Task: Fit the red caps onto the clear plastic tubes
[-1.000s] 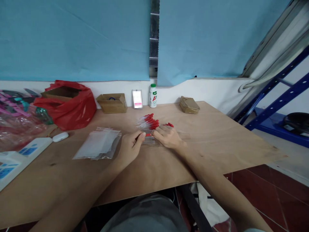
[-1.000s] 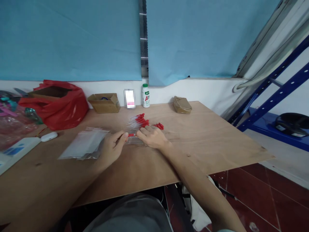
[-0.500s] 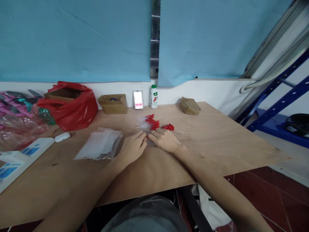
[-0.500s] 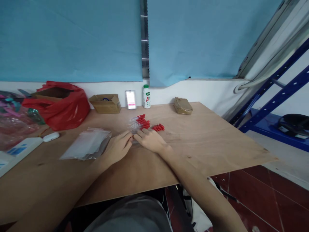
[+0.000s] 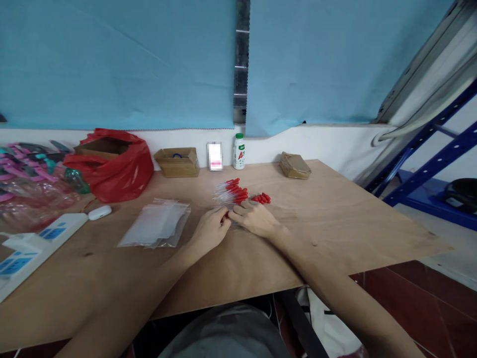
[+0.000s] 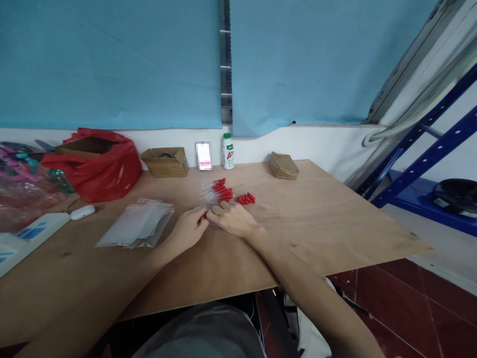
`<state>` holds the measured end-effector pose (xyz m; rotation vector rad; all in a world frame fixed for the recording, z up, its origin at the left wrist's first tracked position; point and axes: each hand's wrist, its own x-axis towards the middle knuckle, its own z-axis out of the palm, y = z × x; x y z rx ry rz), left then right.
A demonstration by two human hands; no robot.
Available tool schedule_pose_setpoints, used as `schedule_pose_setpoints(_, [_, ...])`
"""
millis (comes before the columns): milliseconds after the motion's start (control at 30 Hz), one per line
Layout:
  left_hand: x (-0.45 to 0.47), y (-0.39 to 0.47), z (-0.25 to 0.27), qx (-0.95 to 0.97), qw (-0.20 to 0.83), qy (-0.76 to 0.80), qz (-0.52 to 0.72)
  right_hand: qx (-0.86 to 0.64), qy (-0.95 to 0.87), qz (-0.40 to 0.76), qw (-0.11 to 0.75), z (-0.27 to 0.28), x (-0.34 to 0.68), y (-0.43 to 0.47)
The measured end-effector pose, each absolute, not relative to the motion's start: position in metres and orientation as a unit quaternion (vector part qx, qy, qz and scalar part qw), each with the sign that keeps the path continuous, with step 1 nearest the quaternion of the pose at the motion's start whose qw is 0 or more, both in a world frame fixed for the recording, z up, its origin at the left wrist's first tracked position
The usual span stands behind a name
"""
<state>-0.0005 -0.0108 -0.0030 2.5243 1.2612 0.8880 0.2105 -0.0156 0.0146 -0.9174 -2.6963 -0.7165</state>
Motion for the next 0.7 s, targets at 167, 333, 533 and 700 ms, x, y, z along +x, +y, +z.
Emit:
schedule_pose_setpoints(167, [0.002,-0.012,-0.002,0.845,0.102,0.43,0.301,-0.299,-0.913,-0.259,0.102,0.015,0.212,-0.014])
schedule_pose_setpoints(333, [0.003,-0.014,0.0,0.838,0.138,0.428,0.308,-0.289,-0.909,-0.276,0.12,0.014,0.219,-0.013])
schedule_pose_setpoints(533, [-0.005,-0.014,0.003,0.842,0.197,0.386,0.32,-0.296,-0.903,-0.28,0.137,0.015,0.226,-0.012])
schedule_pose_setpoints(700, [-0.009,-0.011,0.005,0.848,0.212,0.388,0.291,-0.291,-0.904,-0.281,0.141,0.014,0.221,-0.014])
